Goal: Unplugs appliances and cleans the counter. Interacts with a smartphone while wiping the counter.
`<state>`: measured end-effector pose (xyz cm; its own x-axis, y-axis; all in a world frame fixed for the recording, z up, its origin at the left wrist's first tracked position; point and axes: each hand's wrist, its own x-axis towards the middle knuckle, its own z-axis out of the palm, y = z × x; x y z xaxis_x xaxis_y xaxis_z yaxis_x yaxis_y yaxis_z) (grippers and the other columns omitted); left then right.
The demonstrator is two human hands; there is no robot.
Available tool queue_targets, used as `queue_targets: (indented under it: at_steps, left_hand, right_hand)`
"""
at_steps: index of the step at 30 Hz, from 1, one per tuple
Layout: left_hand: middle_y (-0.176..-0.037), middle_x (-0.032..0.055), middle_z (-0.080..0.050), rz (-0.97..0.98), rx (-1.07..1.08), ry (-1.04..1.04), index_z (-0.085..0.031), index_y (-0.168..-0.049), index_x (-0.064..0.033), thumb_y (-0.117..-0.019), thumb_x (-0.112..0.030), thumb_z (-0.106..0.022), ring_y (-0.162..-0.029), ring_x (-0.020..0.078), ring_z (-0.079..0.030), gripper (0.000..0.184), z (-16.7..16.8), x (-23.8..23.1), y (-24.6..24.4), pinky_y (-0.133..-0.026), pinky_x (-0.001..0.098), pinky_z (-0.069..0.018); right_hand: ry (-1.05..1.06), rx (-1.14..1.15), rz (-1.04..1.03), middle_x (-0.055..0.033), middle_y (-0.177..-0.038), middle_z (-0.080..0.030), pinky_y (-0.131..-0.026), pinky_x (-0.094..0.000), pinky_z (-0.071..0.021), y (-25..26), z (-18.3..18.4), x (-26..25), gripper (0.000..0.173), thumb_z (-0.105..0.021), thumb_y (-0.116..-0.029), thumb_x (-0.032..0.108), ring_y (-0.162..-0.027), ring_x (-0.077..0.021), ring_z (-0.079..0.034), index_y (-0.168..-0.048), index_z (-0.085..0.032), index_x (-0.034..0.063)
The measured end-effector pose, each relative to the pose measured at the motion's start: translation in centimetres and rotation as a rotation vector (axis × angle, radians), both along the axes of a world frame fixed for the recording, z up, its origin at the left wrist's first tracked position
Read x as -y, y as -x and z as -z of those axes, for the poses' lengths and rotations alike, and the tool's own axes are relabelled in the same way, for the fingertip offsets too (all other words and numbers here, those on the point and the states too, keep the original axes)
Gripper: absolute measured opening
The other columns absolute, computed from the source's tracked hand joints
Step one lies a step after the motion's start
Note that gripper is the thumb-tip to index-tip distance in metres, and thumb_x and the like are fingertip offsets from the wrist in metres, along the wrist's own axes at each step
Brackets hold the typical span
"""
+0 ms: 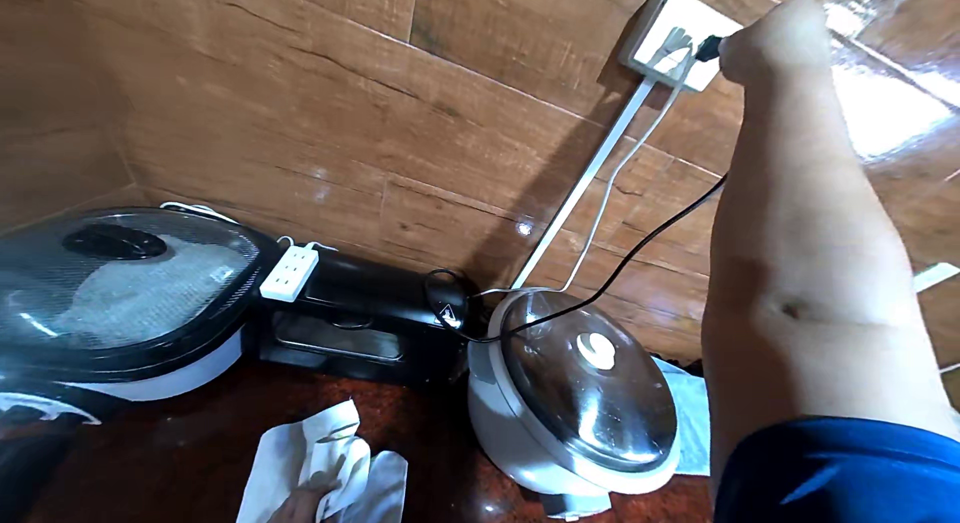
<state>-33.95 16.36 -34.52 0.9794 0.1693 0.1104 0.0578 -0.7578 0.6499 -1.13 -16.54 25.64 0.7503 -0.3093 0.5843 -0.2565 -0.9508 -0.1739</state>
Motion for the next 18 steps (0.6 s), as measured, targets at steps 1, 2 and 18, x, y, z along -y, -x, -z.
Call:
queue_targets:
  at_steps: [1, 2, 18]
  left_hand:
    - [-0.12, 0.0242, -0.071, 0.0, -0.001, 0.001, -0.072, -0.12, -0.0013, -0.0882, -0.016, -0.072, -0.109, 0.046, -0.069, 0.035, -0.1, 0.0, 0.0, -0.091, 0.064, -0.0539]
    - [-0.12, 0.0235, -0.071, -0.001, 0.004, 0.003, -0.072, -0.119, -0.0019, -0.0877, -0.016, -0.072, -0.11, 0.0455, -0.069, 0.035, -0.1, 0.0, 0.0, -0.092, 0.0638, -0.0538]
    - [-0.123, 0.0259, -0.069, 0.018, -0.046, 0.057, -0.071, -0.121, -0.0004, -0.0886, -0.016, -0.072, -0.114, 0.0479, -0.066, 0.036, -0.5, 0.1, -0.1, -0.095, 0.0675, -0.0505]
  right_hand:
    - [0.007, -0.001, 0.003, -0.0365, -0.139, -0.052, -0.102, -0.073, -0.0385, 0.0, 0.0, -0.1, 0.056, -0.063, -0.093, 0.024, -0.133, -0.0517, -0.049, -0.132, -0.052, -0.0148]
    - [0.012, -0.004, 0.014, -0.0364, -0.139, -0.052, -0.102, -0.0727, -0.0387, 0.1, 0.0, -0.3, 0.056, -0.063, -0.0926, 0.024, -0.133, -0.0515, -0.049, -0.132, -0.053, -0.015]
    - [-0.039, 0.097, -0.012, -0.0338, -0.139, -0.054, -0.103, -0.0694, -0.0405, -1.0, 3.0, 0.4, 0.054, -0.051, -0.1019, 0.031, -0.134, -0.0486, -0.051, -0.135, -0.053, -0.0112]
